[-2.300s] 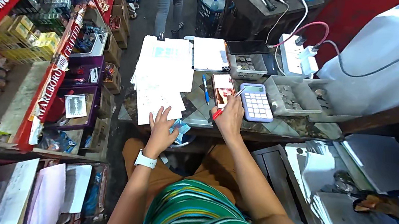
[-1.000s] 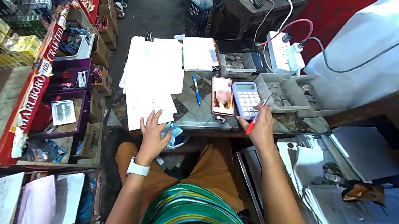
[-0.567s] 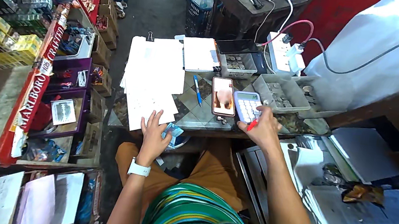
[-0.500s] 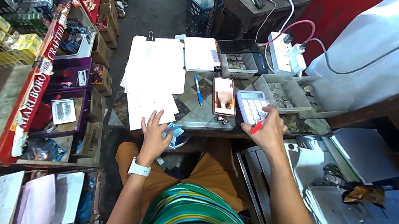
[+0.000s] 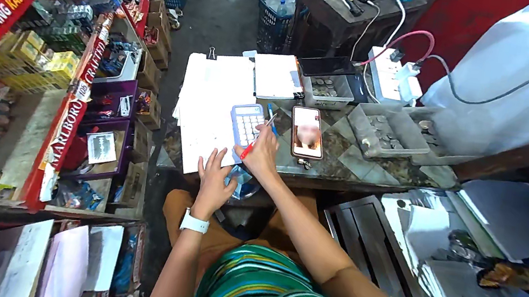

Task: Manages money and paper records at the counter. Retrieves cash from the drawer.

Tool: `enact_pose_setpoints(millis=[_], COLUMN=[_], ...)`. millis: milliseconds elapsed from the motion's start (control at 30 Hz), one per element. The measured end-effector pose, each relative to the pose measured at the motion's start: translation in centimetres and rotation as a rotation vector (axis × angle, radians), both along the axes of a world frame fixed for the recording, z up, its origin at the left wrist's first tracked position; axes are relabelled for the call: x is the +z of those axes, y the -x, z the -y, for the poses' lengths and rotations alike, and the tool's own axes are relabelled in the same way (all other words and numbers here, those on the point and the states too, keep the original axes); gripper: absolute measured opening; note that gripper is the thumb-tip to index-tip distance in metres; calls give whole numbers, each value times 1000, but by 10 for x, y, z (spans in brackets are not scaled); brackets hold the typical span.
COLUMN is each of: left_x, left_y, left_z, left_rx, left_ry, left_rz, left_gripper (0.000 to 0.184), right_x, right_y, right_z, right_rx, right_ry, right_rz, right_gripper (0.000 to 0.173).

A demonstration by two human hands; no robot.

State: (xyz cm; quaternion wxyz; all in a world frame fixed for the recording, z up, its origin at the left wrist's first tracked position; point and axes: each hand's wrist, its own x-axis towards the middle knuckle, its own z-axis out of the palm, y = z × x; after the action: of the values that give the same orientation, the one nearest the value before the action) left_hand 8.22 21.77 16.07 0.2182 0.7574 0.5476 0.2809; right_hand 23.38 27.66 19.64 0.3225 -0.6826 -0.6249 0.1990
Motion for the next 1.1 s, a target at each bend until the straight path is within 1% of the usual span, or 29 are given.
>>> enact_pose_setpoints(millis=[100,133,200,233,267,400,467,500,567,633,767,867,933,967,1033,1100], left_x=[0,0,-1,-2,-2,-1,-4,-5,-3,-3,-5,-6,-7,-8,-9,-8], left_y=[0,0,-2,-2,-2,-1,-1,0,0,-1,-2,-2,-2,-2,-1,-1], left_z=[0,0,-1,0,0,-1,0,0,0,0,1,0,0,0,1,1], left_rx=[3,4,10,12,13,8,6,5,-1,1,10,13,12,13,13,14], left_ry=[2,-5,-14,-18,-21,-34,-45,-49,-62,-67,-98,-108,-106,-107,-110,-114], left_rz=[2,3,2,2,0,-9,-8,-8,-4,-7,6,4,3,5,10,8], left_gripper=[26,26,26,26,26,25,25,25,25,24,24,24,25,25,25,25], right_x=[4,7,13,16,20,27,29,30,41,52,41,34,29,29,30,29], right_y=[-4,-9,-25,-33,-38,-46,-46,-48,-61,-91,-157,-173,-167,-159,-135,-112], right_z=[-4,-6,-16,-24,-31,-60,-66,-64,-47,-27,2,15,21,23,24,20], right_rx=[11,8,-2,-9,-20,-50,-66,-68,-88,-157,-332,-392,-381,-362,-322,-308], right_ry=[33,4,-64,-55,-15,171,200,178,78,36,50,87,23,2,-8,24], right_rz=[117,137,177,194,211,224,220,217,195,217,309,351,320,272,163,141], right_gripper=[74,66,39,29,24,33,32,32,30,33,30,27,27,35,54,69])
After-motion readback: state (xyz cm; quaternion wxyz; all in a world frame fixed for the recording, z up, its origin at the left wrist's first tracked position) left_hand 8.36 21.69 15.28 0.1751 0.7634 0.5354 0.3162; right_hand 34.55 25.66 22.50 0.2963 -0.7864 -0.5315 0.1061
